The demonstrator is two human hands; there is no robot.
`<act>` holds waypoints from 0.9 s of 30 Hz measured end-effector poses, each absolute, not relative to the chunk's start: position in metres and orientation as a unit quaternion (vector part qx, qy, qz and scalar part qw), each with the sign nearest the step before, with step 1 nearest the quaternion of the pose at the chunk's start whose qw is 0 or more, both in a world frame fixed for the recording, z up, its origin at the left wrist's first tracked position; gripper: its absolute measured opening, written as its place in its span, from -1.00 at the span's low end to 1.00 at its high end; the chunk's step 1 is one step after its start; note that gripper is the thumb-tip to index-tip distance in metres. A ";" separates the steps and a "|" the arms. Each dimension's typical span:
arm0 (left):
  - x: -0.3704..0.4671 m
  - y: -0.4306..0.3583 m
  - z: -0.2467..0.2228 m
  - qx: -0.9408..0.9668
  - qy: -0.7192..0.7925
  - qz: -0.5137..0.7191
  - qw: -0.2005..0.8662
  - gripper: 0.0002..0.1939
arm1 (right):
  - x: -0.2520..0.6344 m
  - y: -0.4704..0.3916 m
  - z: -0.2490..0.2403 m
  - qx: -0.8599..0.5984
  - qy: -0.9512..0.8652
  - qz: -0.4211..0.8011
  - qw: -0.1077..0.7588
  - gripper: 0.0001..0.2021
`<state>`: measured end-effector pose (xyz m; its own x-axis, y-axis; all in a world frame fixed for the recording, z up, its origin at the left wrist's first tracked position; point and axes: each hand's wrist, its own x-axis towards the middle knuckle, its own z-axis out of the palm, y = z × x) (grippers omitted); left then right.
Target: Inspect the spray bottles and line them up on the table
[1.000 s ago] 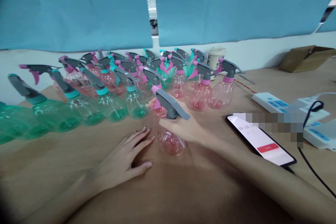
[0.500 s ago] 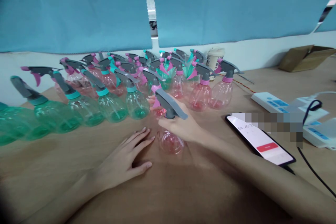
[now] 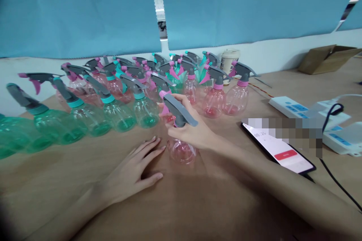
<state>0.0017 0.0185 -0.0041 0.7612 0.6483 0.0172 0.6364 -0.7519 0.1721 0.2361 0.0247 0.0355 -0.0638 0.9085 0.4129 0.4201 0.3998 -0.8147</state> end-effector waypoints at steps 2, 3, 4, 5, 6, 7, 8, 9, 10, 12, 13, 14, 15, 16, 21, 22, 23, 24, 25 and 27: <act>0.002 0.019 -0.004 0.934 0.347 0.040 0.075 -0.32 | 0.235 0.025 0.035 -0.471 -0.681 0.269 0.492 -0.74; 0.002 0.019 -0.004 0.934 0.348 0.042 0.074 -0.31 | 0.235 0.024 0.035 -0.470 -0.674 0.282 0.495 -0.68; 0.002 0.019 -0.004 0.934 0.348 0.043 0.072 -0.31 | 0.234 0.024 0.035 -0.472 -0.666 0.292 0.498 -0.63; 0.002 0.019 -0.004 0.934 0.349 0.042 0.072 -0.31 | 0.234 0.023 0.034 -0.477 -0.657 0.301 0.501 -0.59; 0.002 0.019 -0.005 0.933 0.350 0.042 0.071 -0.31 | 0.233 0.023 0.034 -0.480 -0.650 0.307 0.503 -0.56; 0.002 0.019 -0.005 0.933 0.351 0.042 0.070 -0.31 | 0.233 0.022 0.033 -0.481 -0.646 0.308 0.507 -0.54; 0.003 0.019 -0.005 0.932 0.352 0.045 0.070 -0.31 | 0.233 0.021 0.033 -0.480 -0.646 0.304 0.510 -0.52; 0.003 0.020 -0.005 0.932 0.353 0.049 0.068 -0.32 | 0.233 0.020 0.033 -0.479 -0.650 0.295 0.512 -0.50; 0.003 0.020 -0.006 0.931 0.354 0.055 0.066 -0.32 | 0.234 0.019 0.034 -0.478 -0.654 0.281 0.515 -0.48; 0.004 0.021 -0.006 0.931 0.353 0.063 0.061 -0.33 | 0.237 0.015 0.036 -0.480 -0.664 0.244 0.519 -0.42; 0.004 0.021 -0.006 0.932 0.352 0.064 0.059 -0.33 | 0.239 0.012 0.038 -0.485 -0.669 0.223 0.517 -0.38; 0.004 0.021 -0.006 0.933 0.350 0.063 0.056 -0.34 | 0.240 0.009 0.039 -0.494 -0.673 0.204 0.511 -0.34; 0.004 0.022 -0.006 0.933 0.349 0.063 0.053 -0.34 | 0.242 0.006 0.040 -0.507 -0.675 0.191 0.502 -0.31; 0.005 0.022 -0.006 0.934 0.348 0.063 0.049 -0.35 | 0.244 0.003 0.040 -0.522 -0.675 0.182 0.489 -0.29; 0.007 0.021 -0.007 0.934 0.348 0.070 0.037 -0.38 | 0.252 -0.009 0.038 -0.565 -0.696 0.133 0.423 -0.44; 0.008 0.020 -0.008 0.934 0.348 0.071 0.037 -0.38 | 0.255 -0.009 0.037 -0.563 -0.704 0.113 0.417 -0.47; 0.008 0.020 -0.008 0.933 0.350 0.072 0.037 -0.39 | 0.259 -0.009 0.037 -0.564 -0.711 0.090 0.410 -0.48; 0.008 0.020 -0.008 0.933 0.351 0.074 0.037 -0.39 | 0.263 -0.008 0.038 -0.568 -0.715 0.067 0.401 -0.48; 0.008 0.020 -0.009 0.932 0.353 0.075 0.038 -0.40 | 0.269 -0.005 0.038 -0.575 -0.717 0.047 0.391 -0.48; 0.007 0.021 -0.009 0.931 0.355 0.078 0.039 -0.41 | 0.282 0.004 0.038 -0.590 -0.718 0.024 0.368 -0.49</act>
